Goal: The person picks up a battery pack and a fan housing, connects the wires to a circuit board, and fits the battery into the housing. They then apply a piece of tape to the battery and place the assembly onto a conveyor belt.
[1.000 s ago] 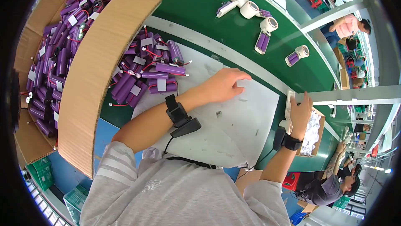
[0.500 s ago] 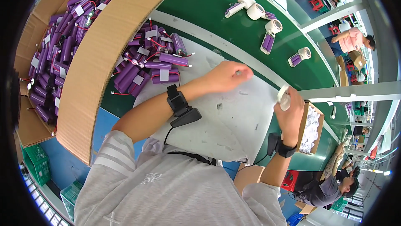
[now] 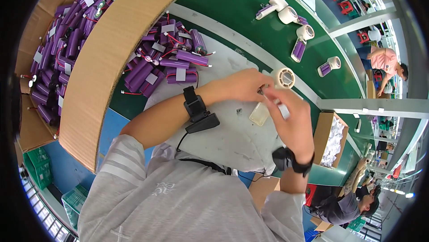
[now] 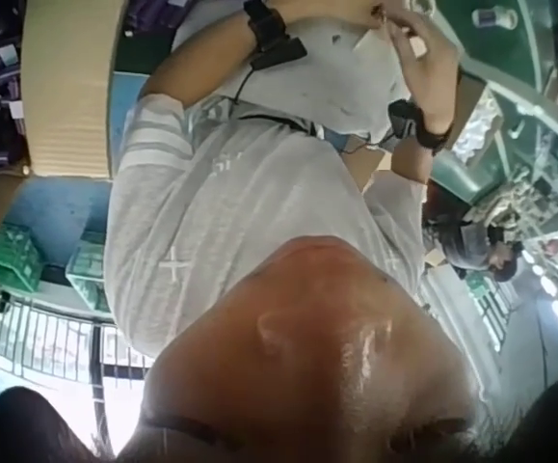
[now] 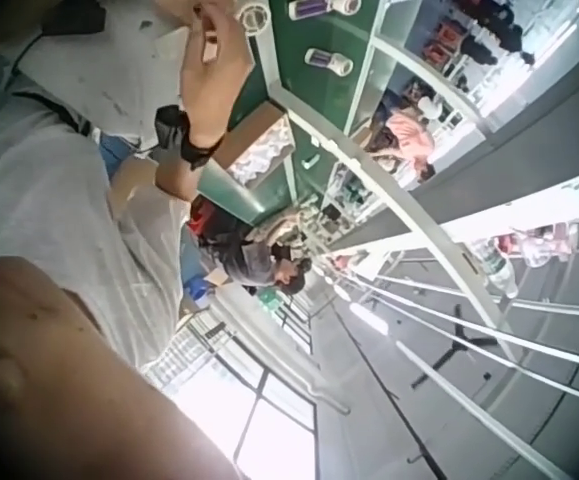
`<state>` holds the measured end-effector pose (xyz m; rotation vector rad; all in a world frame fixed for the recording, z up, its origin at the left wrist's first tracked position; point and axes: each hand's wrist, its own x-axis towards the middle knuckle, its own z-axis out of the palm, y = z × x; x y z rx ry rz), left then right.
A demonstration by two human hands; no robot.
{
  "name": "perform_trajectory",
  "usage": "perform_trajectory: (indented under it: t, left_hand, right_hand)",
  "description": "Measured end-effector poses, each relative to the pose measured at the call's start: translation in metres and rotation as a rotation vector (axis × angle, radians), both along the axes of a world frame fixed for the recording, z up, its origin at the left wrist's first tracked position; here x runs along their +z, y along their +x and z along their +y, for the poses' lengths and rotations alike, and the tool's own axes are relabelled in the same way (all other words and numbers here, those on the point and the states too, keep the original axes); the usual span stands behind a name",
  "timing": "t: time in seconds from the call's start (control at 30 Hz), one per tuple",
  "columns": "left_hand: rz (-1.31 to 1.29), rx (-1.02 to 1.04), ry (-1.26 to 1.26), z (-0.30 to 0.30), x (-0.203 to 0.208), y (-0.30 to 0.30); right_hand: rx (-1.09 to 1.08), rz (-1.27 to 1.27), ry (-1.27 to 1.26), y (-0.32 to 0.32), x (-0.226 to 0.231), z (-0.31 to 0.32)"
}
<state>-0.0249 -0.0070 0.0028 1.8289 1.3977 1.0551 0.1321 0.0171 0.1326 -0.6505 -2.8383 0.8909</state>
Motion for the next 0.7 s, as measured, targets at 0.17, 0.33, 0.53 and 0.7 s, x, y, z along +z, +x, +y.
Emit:
perform_trajectory:
  t: [0.17,0.33,0.53,0.7]
  left_hand:
    - [-0.402,0.269,0.629,-0.013,-0.029,0.017]
    - [-0.430,0.209,0.530,0.021,-0.087,0.030]
    - [0.002,-0.033,0.246,0.011,-0.033,0.009]
    - [0.034,-0.057,0.201,0.001,-0.019,0.002]
  right_hand:
    - [0.284,0.097,-0.068,-0.084,-0.019,-0.009]
    - [0.385,0.030,0.073,-0.131,-0.043,-0.016]
    - [0.299,0.086,0.236,-0.144,-0.068,-0.025]
    - [0.272,0.026,-0.010,-0.143,-0.051,-0.028]
